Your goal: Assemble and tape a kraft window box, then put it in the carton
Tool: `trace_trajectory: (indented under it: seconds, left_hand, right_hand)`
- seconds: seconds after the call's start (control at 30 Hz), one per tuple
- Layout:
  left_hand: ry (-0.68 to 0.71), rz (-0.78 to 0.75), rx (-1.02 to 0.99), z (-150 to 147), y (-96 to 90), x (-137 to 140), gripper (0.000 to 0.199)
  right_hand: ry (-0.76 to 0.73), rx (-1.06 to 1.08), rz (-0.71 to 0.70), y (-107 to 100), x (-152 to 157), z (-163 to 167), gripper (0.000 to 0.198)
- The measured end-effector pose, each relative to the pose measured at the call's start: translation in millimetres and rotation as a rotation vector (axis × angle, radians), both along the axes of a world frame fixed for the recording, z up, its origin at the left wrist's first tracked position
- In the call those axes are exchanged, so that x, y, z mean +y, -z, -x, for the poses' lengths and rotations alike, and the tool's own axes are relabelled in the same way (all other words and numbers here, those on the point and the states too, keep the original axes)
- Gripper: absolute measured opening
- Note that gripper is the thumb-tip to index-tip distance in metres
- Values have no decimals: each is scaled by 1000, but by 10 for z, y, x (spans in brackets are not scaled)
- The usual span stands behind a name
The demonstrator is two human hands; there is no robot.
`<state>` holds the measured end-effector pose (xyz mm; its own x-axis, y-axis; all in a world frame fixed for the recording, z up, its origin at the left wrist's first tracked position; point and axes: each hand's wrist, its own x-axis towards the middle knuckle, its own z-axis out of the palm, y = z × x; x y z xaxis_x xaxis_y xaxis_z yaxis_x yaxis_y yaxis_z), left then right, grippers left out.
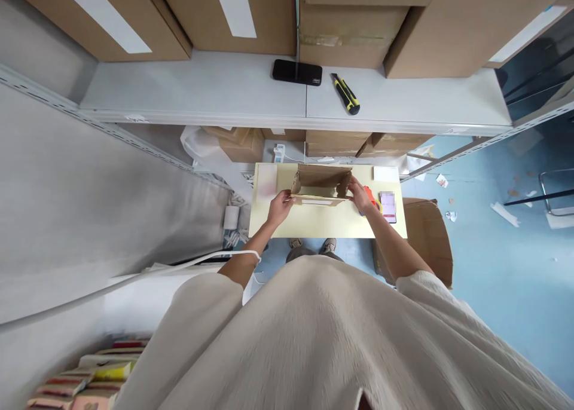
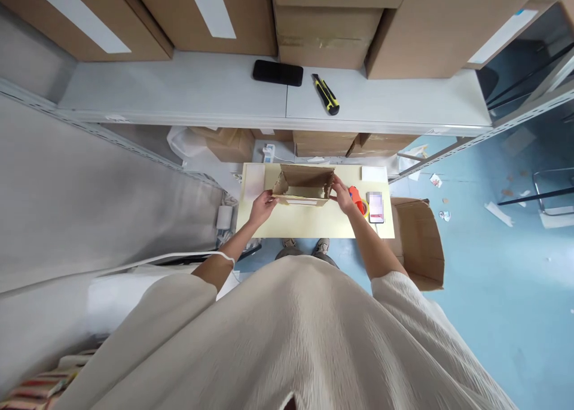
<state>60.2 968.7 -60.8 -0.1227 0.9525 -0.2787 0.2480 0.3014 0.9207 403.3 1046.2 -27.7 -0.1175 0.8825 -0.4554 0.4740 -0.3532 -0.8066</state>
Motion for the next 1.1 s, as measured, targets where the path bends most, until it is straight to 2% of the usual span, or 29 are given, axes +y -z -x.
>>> trace_trajectory:
  seconds: [0.27, 0.43, 0.53, 0.63, 0.77, 0.87, 0.97, 1.1]
  left_hand:
    - [65, -161, 175, -62, -215, -142, 34]
    - [155, -268, 243, -54, -269, -158, 33]
    - [189, -315, 254, -50, -251, -150, 29]
    - [194, -301, 276, -54, -226, -133, 31]
    - [197, -258, 286, -68, -217, -82, 29]
    - [167, -240, 292, -93, -220, -11, 24]
    - [109, -209, 333, -141, -224, 78, 21]
    - [36, -172, 389, -213, -226, 177, 40]
  right_hand:
    - [57, 295, -8, 20, 29, -123, 75]
    - [37, 292, -92, 80, 42, -146, 73]
    - [-1, 267, -137, 88, 62, -139, 64]
    - [-28, 249, -106, 69, 87, -126, 58]
    - [7, 228, -73, 21, 101, -136, 58]
    - [14, 238, -65, -21, 90, -153, 64]
    - [-5, 151, -66, -60, 75, -147, 73]
    - [-8, 87, -103, -105, 79, -124, 84]
